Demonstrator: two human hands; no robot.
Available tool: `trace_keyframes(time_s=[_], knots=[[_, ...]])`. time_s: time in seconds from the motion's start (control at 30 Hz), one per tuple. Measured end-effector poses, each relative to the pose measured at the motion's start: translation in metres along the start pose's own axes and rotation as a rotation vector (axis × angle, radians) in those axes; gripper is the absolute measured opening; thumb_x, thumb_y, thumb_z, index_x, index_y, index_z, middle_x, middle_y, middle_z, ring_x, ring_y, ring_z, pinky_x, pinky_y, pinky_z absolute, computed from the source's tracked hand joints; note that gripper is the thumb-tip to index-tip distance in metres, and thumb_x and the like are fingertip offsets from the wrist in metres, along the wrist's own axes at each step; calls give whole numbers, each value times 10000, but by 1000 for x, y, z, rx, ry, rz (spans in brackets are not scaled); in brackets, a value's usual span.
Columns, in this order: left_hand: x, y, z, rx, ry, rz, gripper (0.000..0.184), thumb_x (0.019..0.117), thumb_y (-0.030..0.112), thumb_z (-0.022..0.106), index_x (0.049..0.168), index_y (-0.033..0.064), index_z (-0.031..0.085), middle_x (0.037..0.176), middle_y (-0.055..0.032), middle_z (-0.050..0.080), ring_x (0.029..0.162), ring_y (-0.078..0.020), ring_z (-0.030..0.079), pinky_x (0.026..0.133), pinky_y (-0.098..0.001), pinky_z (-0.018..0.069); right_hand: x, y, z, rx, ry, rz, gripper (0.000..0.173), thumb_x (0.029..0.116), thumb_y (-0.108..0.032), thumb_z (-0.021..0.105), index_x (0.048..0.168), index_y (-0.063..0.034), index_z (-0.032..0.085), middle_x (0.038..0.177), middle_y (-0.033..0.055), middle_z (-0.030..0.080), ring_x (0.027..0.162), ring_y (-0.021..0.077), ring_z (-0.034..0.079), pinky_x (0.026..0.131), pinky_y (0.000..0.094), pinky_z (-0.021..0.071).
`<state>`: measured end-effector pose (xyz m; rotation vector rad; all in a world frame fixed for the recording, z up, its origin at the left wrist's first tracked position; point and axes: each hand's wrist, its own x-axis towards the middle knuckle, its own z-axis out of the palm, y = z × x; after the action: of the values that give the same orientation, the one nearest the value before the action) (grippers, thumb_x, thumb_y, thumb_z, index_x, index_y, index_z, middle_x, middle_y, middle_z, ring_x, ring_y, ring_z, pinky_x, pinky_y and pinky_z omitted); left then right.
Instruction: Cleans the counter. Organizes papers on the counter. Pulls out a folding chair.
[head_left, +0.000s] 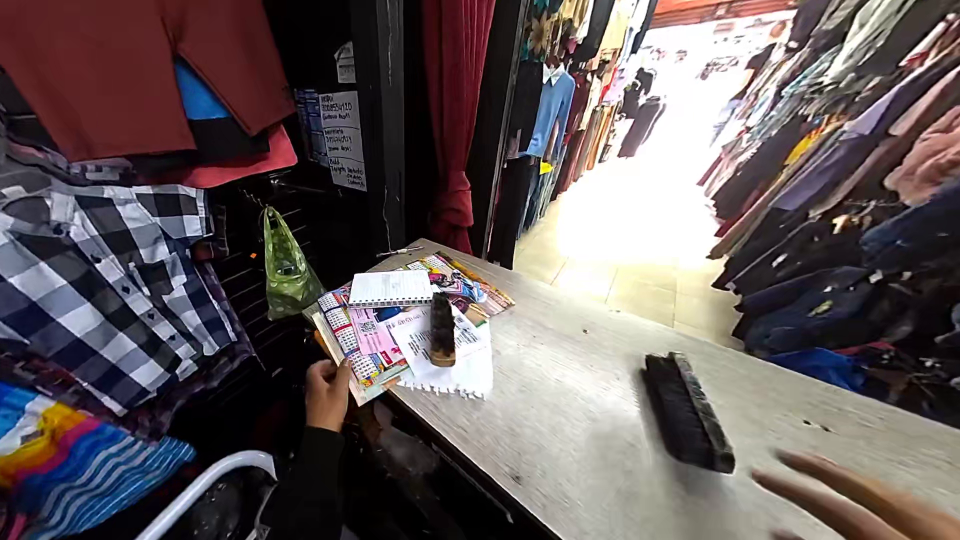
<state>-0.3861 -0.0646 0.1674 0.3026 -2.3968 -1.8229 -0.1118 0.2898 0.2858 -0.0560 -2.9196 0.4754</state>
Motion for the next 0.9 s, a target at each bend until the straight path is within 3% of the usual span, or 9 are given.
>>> trace_keyframes(time_s=[0.07,0.13,0.27,0.37,0.5,0.6,0.77,0.83,0.9], knots=[[1,1,2,-99,-153,-166,408,1096,262,482,1291,-91,545,1098,-238,655,892,-257,673,775,-402,570,58,-5,35,60,43,-151,526,985,-323,617,1389,13,585,1436,267,551,1282,436,577,1026,579,496],[-8,8,7,-205,-259,-181,278,1085,195,506,1053,-64,601,794,-100,664,631,-124,647,585,-268,551,136,-22,83,150,57,-213,675,976,-487,586,1500,-74,484,1502,177,515,1337,326,554,1061,534,495],[-43,20,2,-112,-515,-76,203,1037,80,535,986,-86,640,826,-72,667,608,-82,634,601,-244,568,252,-68,136,204,64,-45,798,910,-319,760,1530,13,381,1542,341,359,1329,507,493,1043,641,456],[-57,35,-14,56,-562,99,209,1006,106,588,922,-55,692,825,-60,692,607,-52,636,604,-224,565,279,-69,144,180,39,120,883,833,-114,809,1567,-7,330,1537,368,339,1282,555,503,1000,657,469],[-35,47,-7,89,-394,528,214,952,113,591,907,-38,736,896,-107,722,767,-110,689,701,-260,577,262,-28,126,244,184,132,876,750,15,804,1532,-41,413,1354,351,534,1087,551,613,855,709,511],[-3,75,28,295,-523,562,291,994,165,604,1148,-63,702,1159,-218,700,1079,-288,691,936,-408,561,245,19,114,170,389,224,803,765,47,793,1489,21,448,1273,365,578,1112,570,594,899,730,477],[23,103,110,698,-758,469,928,860,509,774,1551,23,390,1638,-260,268,1509,-408,300,1212,-558,283,229,56,121,29,279,436,808,829,-40,786,1540,-18,402,1455,338,475,1239,579,519,953,744,429],[13,108,125,871,-903,475,1114,812,657,748,1630,96,242,1696,-224,114,1570,-394,124,1243,-624,108,229,54,121,-16,313,410,687,837,-59,776,1465,5,505,1513,317,425,1331,574,439,960,769,396],[2,106,131,985,-985,532,1083,853,690,674,1632,87,226,1700,-199,136,1580,-354,107,1255,-591,84,231,53,119,-21,441,278,511,831,-60,766,1316,21,627,1521,308,426,1385,551,406,1028,751,375]])
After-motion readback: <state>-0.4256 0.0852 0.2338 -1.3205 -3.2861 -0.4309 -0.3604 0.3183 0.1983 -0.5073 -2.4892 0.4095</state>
